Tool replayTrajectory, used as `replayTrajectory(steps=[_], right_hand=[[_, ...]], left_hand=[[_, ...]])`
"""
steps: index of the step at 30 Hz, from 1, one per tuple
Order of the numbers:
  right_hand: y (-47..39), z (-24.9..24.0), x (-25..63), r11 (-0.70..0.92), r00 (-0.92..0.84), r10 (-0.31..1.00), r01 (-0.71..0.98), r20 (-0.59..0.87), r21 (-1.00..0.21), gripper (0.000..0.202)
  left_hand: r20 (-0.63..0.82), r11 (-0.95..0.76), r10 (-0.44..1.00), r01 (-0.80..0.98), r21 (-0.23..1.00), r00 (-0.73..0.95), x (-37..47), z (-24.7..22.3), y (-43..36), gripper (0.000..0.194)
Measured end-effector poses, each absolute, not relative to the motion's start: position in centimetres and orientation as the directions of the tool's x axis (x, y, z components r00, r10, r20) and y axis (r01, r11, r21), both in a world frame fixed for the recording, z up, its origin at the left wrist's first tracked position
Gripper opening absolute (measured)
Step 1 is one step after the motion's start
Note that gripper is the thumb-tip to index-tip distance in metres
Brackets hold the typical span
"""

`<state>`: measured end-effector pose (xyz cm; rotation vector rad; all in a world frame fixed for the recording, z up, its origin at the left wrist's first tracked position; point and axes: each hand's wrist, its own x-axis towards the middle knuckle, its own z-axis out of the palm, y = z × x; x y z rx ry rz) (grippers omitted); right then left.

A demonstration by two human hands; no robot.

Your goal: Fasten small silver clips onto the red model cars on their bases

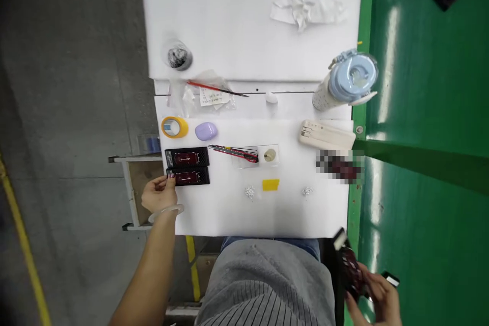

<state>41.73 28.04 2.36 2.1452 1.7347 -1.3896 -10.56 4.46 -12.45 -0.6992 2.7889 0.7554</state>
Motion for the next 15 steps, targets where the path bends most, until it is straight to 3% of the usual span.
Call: replayTrajectory(steps=[2,3,4,5,8,11,15], right_hand=[[26.9,2.5,35.9,-0.202,-0.294,0.716,0.781,-0.634,-0.591,0.051],[26.7,2.3,32.9,-0.014,-0.476,0.709,0.728,-0.52,-0.685,0.044],[26.6,1.9,30.0,0.156,-0.645,0.612,0.667,-0.459,-0.729,0.044],[26.5,1.4,27.2,0.219,-0.727,0.55,0.601,-0.411,-0.769,0.044],[25.5,-0.9,20.1,0.314,-0.871,0.347,0.457,-0.348,-0.832,0.046],[22.9,-2.9,14.9,0.382,-0.934,0.166,0.357,-0.317,-0.853,0.041],[19.9,-3.9,10.4,0.412,-0.957,-0.021,0.255,-0.289,-0.875,0.043]], left_hand=[[-0.278,0.746,-0.384,-0.474,0.468,-0.88,-10.5,-12.1,5.0,0.04],[-0.282,0.731,-0.379,-0.472,0.493,-0.881,-10.2,-11.8,5.2,0.042],[-0.292,0.711,-0.372,-0.473,0.521,-0.881,-9.6,-11.3,5.4,0.044],[-0.31,0.686,-0.361,-0.475,0.55,-0.88,-8.7,-10.6,5.4,0.046],[-0.474,0.595,-0.247,-0.518,0.614,-0.845,-4.7,-8.1,5.1,0.046],[-0.702,0.5,-0.072,-0.635,0.589,-0.708,-0.9,-5.7,4.0,0.045],[-0.753,0.397,-0.058,-0.708,0.585,-0.655,0.5,-4.7,1.6,0.046]])
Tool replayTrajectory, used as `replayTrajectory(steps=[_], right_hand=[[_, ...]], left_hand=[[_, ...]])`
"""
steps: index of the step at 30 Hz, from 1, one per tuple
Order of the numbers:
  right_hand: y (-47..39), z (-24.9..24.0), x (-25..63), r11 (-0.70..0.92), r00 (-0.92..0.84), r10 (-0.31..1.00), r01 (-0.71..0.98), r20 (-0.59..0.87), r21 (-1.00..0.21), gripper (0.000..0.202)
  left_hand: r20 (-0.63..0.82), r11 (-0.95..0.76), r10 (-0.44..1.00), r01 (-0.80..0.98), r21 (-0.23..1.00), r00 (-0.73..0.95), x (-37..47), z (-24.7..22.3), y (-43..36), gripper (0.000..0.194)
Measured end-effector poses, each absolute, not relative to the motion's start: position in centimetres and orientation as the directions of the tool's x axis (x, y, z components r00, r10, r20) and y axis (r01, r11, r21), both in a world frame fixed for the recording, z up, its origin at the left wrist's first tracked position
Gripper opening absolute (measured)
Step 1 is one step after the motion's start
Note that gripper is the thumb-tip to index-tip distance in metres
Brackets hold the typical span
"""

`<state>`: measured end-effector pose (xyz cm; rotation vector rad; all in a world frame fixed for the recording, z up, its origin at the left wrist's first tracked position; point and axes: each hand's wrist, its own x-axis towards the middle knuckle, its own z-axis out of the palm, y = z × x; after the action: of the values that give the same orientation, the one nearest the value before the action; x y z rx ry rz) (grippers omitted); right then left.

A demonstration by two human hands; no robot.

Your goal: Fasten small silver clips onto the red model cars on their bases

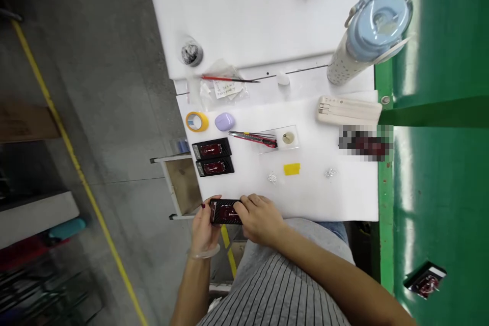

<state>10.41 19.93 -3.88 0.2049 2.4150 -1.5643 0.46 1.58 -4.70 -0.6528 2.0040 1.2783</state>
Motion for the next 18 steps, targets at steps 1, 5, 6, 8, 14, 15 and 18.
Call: replayTrajectory(steps=[1,5,6,8,14,15,18], right_hand=[[19.6,-4.1,9.5,0.406,-0.959,-0.055,0.234,-0.279,-0.883,0.048],[20.0,-6.4,5.2,0.429,-0.938,-0.019,0.304,-0.345,-0.851,0.037],[20.3,-7.3,4.0,0.453,-0.922,0.033,0.359,-0.386,-0.816,0.032],[20.8,-9.1,1.5,0.499,-0.879,0.138,0.459,-0.456,-0.735,0.03],[20.8,-11.4,-2.4,0.581,-0.824,0.252,0.548,-0.508,-0.602,0.034],[20.7,-11.4,-2.4,0.592,-0.823,0.257,0.549,-0.507,-0.59,0.033],[20.4,-11.4,-2.0,0.625,-0.829,0.271,0.538,-0.49,-0.565,0.032]], left_hand=[[-0.741,0.372,-0.085,-0.711,0.597,-0.666,0.1,-4.9,0.9,0.045],[-0.677,0.274,-0.209,-0.707,0.652,-0.706,-1.9,-6.5,-1.7,0.043],[-0.663,0.251,-0.236,-0.704,0.665,-0.71,-2.3,-7.0,-2.2,0.044],[-0.643,0.211,-0.28,-0.699,0.683,-0.713,-2.8,-8.0,-2.9,0.045],[-0.635,0.137,-0.339,-0.704,0.696,-0.694,-2.7,-10.0,-4.2,0.046],[-0.635,0.129,-0.345,-0.705,0.697,-0.691,-2.7,-10.2,-4.3,0.046],[-0.636,0.111,-0.355,-0.707,0.699,-0.685,-2.6,-10.4,-4.6,0.046]])
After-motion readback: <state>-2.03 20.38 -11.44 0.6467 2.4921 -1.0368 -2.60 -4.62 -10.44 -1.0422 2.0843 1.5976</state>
